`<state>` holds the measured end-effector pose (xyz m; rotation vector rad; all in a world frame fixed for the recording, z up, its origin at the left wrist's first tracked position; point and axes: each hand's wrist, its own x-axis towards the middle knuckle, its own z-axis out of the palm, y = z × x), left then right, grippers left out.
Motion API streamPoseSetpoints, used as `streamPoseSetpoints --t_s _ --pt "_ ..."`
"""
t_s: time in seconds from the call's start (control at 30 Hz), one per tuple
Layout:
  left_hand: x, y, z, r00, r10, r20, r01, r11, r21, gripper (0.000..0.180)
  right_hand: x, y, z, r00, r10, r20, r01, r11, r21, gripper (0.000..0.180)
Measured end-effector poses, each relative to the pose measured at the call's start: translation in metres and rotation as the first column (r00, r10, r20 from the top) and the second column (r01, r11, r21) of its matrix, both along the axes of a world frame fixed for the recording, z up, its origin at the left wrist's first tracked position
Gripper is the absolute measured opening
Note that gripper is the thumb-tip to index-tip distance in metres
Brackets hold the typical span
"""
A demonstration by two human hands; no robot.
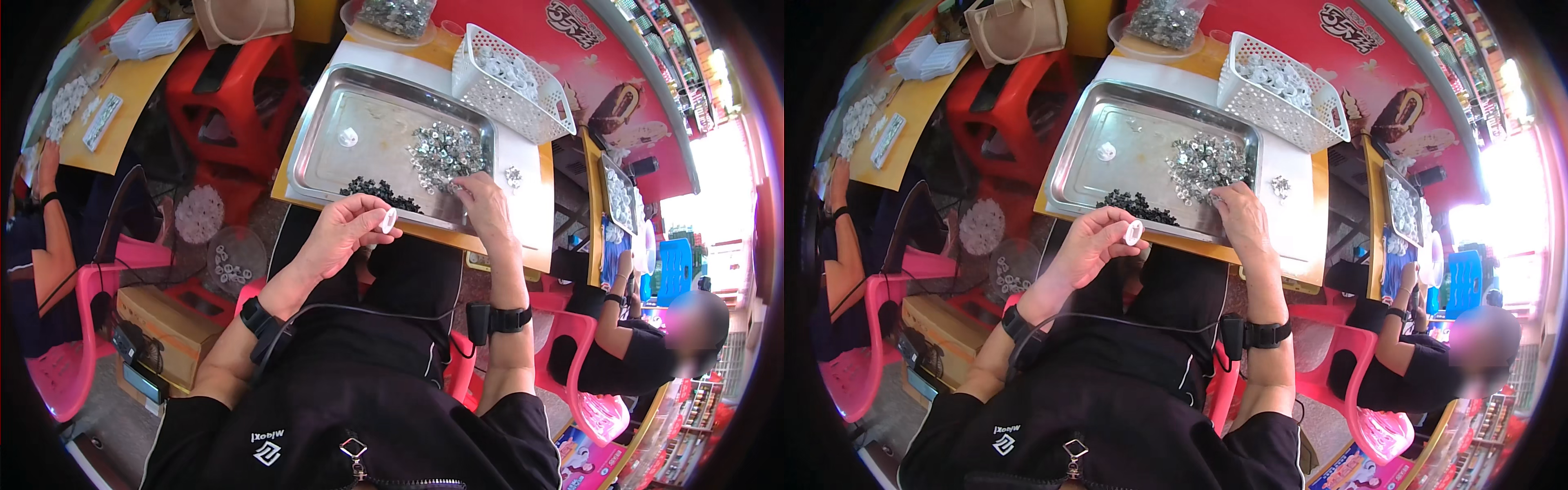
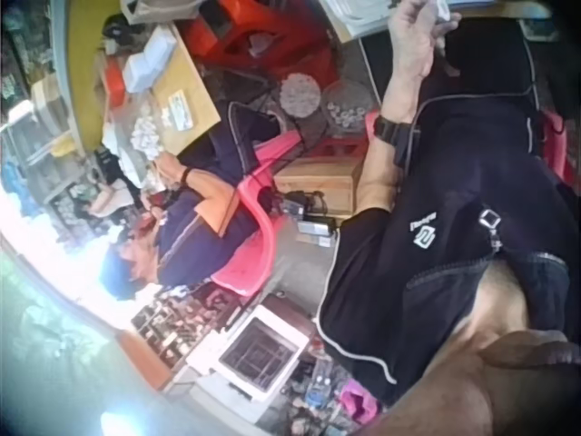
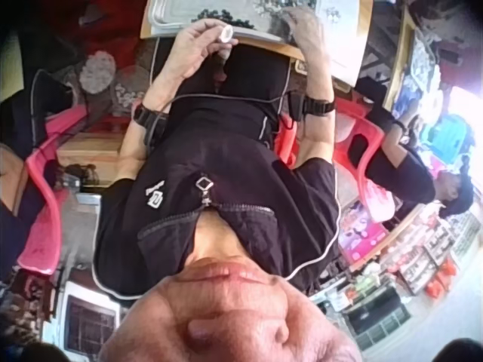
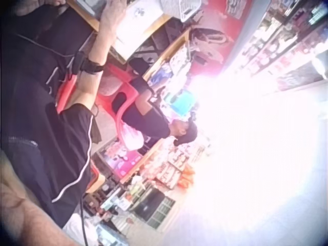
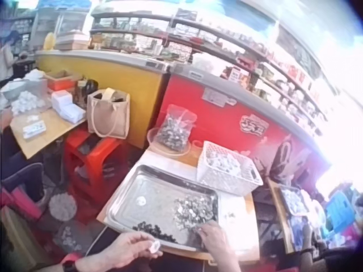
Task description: Assembling small metal eyelet components by hand at a workstation.
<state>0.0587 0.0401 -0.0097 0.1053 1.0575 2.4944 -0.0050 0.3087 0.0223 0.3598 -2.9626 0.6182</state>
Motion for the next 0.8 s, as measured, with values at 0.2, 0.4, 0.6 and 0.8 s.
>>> streamPoseSetpoints --t_s 0.2,0.4,0.6,0.8 --pt "-0.001 -0.004 -0.004 1.000 -0.003 0.001 0.003 1.000 0.031 0.017 -0.005 -0.001 -0.003 0.997 0.071 -0.018 -0.070 0.997 0.028 0.015" --pt "-0.001 -0.005 -0.002 1.000 -0.026 0.007 0.025 0.998 0.062 0.016 0.004 -0.012 0.012 0.977 -0.121 0.174 0.169 0.941 -0.293 0.011" --pt "-0.002 -0.007 -0.001 0.998 -0.058 0.028 0.053 0.988 0.147 0.018 0.007 -0.009 0.000 0.899 0.065 0.434 0.359 0.458 -0.813 0.012" --pt "-0.002 -0.009 0.002 0.998 -0.030 0.059 0.018 0.979 0.202 0.028 0.023 -0.039 0.002 0.789 0.329 0.519 0.530 0.065 -0.846 0.018"
